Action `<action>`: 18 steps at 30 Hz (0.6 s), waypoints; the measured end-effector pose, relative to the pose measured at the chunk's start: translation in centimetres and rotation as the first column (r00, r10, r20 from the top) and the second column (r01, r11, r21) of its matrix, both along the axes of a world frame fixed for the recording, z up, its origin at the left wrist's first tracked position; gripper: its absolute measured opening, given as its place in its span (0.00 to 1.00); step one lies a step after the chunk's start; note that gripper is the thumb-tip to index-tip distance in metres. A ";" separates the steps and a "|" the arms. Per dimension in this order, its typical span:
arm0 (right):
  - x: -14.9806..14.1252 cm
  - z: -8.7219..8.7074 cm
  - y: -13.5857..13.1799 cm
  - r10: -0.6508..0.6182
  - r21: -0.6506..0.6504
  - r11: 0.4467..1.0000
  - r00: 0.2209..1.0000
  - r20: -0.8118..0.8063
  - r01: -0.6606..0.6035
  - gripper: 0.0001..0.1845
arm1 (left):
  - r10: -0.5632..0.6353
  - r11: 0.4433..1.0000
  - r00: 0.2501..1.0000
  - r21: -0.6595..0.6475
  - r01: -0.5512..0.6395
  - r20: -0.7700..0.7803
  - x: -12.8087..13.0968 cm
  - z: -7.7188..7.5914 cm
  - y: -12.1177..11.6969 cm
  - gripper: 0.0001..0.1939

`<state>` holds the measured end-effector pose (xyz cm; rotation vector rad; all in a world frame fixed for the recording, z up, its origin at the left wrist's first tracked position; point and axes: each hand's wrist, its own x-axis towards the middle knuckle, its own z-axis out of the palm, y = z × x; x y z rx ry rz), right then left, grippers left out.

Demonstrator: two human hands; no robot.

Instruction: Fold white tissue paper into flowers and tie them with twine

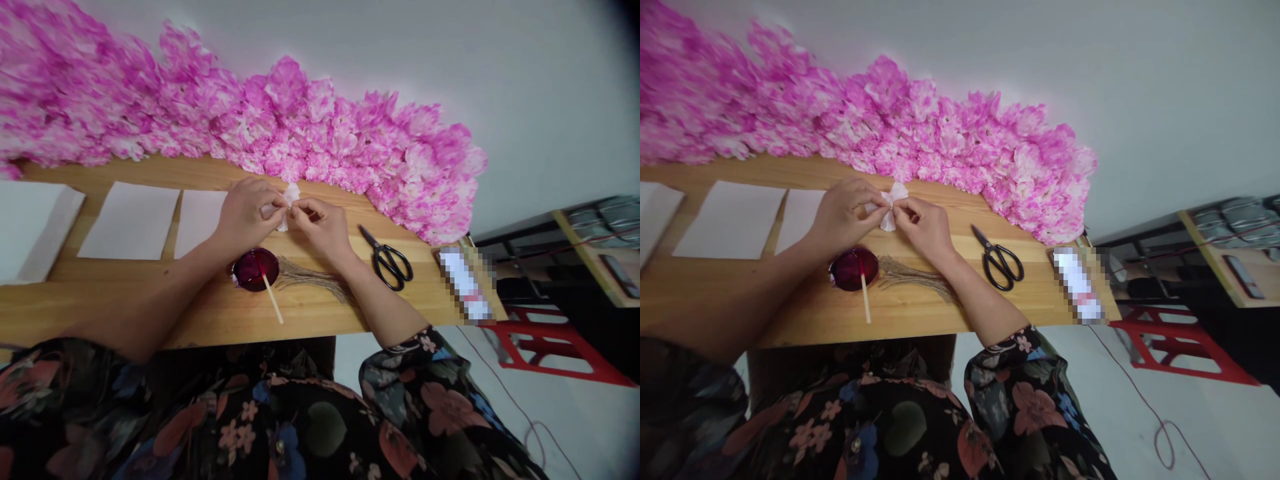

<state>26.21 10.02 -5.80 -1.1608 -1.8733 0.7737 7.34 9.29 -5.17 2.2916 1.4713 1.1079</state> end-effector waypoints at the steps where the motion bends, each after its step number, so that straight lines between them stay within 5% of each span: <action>1: 0.0 0.0 0.0 0.002 0.008 1.000 1.000 0.008 -0.002 0.12 | 0.002 1.000 1.000 -0.007 -0.002 0.005 0.0 0.1 -0.1 0.06; 12: 0.1 0.3 -0.2 0.010 0.184 0.982 0.991 0.137 -0.035 0.11 | -0.008 0.998 1.000 -0.066 0.009 0.009 0.2 0.3 -0.2 0.07; 18: 0.1 0.2 -0.1 0.007 0.155 0.988 0.994 0.111 -0.024 0.10 | -0.004 0.996 0.998 -0.092 0.009 0.058 0.1 0.4 -0.2 0.07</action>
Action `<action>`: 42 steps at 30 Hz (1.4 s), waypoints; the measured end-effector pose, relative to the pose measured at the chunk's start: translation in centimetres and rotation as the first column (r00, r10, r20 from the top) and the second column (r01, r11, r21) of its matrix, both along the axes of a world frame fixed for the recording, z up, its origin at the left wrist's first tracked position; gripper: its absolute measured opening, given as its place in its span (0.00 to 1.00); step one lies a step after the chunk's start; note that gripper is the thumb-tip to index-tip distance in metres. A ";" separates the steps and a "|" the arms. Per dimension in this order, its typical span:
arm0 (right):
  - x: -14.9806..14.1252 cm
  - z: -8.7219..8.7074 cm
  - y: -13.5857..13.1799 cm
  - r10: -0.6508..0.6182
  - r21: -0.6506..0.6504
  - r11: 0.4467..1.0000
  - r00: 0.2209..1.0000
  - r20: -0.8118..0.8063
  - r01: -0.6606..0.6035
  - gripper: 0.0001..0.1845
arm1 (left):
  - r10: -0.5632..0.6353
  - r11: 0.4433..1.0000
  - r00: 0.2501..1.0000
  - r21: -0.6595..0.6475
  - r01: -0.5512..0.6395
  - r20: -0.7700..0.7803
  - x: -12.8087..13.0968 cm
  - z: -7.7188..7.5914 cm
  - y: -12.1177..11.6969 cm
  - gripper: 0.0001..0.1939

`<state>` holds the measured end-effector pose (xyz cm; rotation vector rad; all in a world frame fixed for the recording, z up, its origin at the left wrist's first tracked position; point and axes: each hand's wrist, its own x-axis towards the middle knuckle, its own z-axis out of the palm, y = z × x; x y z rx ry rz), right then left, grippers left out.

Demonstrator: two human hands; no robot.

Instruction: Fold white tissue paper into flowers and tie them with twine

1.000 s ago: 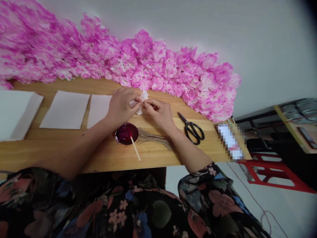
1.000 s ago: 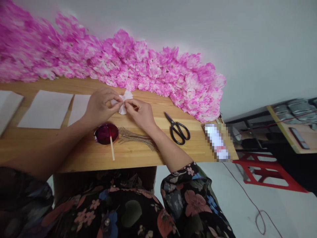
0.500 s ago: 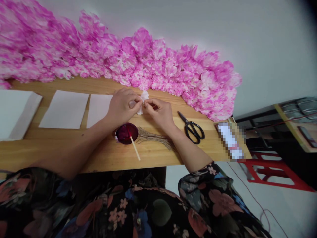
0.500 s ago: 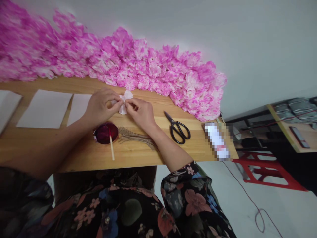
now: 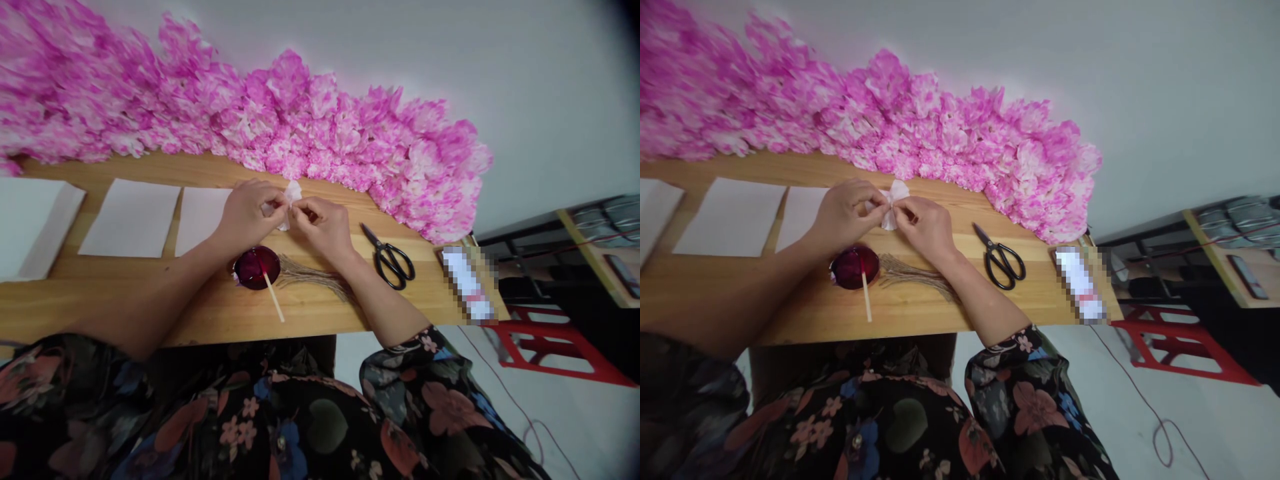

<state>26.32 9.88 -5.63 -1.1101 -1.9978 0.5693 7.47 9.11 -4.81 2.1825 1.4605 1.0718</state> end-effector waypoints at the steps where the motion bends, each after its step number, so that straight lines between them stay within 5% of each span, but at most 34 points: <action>1: 0.0 0.0 0.0 -0.001 -0.006 1.000 1.000 -0.001 0.001 0.10 | 0.003 1.000 1.000 -0.008 -0.003 0.010 0.0 0.0 0.0 0.07; 11: 0.1 -0.2 0.1 -0.013 0.134 0.991 0.996 0.091 0.001 0.11 | 0.012 0.999 1.000 -0.051 -0.013 -0.025 0.2 0.3 0.0 0.07; 42: 0.3 -0.3 0.4 -0.008 0.157 0.987 0.989 0.149 -0.016 0.12 | 0.044 0.998 0.999 -0.053 -0.045 -0.010 0.1 0.2 -0.1 0.10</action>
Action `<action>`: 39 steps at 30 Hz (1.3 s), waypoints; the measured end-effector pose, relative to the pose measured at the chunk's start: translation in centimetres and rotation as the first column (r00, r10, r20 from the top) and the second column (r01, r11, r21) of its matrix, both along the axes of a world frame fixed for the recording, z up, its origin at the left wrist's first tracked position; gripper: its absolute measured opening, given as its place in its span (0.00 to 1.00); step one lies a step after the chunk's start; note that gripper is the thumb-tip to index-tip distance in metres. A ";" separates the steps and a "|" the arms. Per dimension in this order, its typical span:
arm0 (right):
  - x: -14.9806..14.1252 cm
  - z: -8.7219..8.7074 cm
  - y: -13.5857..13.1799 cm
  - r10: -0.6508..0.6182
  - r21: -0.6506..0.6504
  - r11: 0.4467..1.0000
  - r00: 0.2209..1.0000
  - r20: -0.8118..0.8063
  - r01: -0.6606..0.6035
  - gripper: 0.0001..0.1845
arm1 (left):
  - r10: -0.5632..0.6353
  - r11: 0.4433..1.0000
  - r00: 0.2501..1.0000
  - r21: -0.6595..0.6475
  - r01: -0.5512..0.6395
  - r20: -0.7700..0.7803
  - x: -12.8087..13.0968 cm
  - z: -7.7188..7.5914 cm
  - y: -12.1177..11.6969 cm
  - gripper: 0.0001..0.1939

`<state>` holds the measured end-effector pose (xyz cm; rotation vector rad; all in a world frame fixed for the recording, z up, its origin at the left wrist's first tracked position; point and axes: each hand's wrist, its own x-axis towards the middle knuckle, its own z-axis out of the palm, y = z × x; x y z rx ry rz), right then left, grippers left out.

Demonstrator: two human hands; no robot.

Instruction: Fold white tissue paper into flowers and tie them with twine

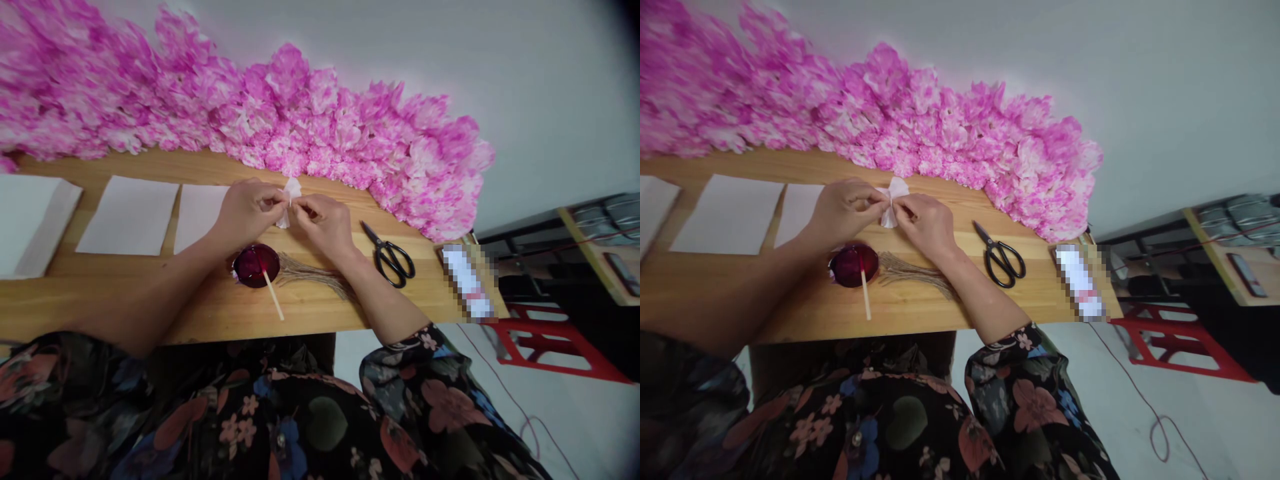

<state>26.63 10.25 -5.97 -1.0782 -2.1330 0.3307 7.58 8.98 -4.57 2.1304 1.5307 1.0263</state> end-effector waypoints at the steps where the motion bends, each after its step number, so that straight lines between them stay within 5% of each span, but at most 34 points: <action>1: 0.0 0.0 0.0 0.008 -0.006 1.000 1.000 -0.001 -0.008 0.12 | 0.000 1.000 1.000 0.005 0.000 -0.012 0.0 0.0 0.0 0.10; 22: -0.2 0.1 -0.5 -0.034 -0.001 0.999 0.998 0.051 0.034 0.13 | 0.013 0.999 0.999 -0.051 -0.011 0.037 0.5 0.3 -0.2 0.05; 39: -0.2 -0.1 -0.1 -0.022 -0.088 0.996 0.997 -0.071 0.015 0.13 | 0.005 0.991 0.979 -0.130 0.022 0.203 0.2 0.1 -0.4 0.08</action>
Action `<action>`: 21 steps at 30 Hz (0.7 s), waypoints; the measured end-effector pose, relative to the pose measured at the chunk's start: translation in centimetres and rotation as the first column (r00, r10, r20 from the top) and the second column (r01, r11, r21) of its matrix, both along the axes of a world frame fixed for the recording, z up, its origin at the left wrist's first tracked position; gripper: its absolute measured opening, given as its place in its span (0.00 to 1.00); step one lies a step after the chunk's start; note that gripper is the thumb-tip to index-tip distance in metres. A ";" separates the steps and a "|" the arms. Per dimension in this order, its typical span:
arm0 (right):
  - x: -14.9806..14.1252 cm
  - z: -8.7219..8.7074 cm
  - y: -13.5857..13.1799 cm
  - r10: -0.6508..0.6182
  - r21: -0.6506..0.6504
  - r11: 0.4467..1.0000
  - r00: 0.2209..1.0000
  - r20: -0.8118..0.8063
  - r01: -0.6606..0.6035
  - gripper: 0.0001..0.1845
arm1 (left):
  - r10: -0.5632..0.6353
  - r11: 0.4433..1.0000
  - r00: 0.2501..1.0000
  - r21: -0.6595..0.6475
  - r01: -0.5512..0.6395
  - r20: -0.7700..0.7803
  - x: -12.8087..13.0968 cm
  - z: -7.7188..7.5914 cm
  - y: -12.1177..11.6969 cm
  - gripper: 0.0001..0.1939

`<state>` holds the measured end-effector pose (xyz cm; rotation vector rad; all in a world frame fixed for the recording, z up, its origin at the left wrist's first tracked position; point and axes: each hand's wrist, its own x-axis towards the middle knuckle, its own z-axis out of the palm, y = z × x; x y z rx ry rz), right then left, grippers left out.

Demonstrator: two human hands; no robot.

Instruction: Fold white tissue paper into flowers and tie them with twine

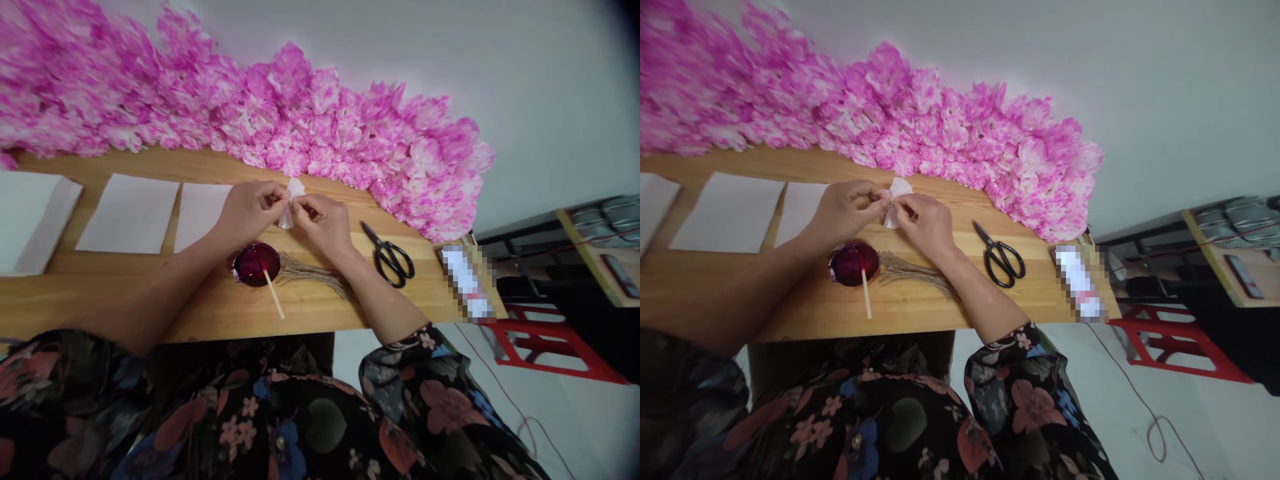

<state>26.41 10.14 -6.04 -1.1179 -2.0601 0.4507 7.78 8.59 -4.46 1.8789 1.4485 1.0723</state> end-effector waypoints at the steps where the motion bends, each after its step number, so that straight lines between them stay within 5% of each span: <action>1: 0.0 0.0 0.0 -0.002 0.010 1.000 1.000 0.011 0.002 0.13 | 0.000 1.000 1.000 0.004 0.000 -0.002 0.0 0.0 0.0 0.08; 10: -0.1 0.2 -0.3 -0.030 0.065 0.998 0.996 0.084 0.024 0.12 | -0.021 1.000 1.000 0.000 0.021 -0.016 0.2 0.3 -0.1 0.07; 21: 0.0 0.1 -0.2 -0.036 -0.012 0.999 0.999 0.004 0.036 0.13 | 0.007 1.000 1.000 -0.026 -0.007 -0.004 0.1 0.1 0.0 0.05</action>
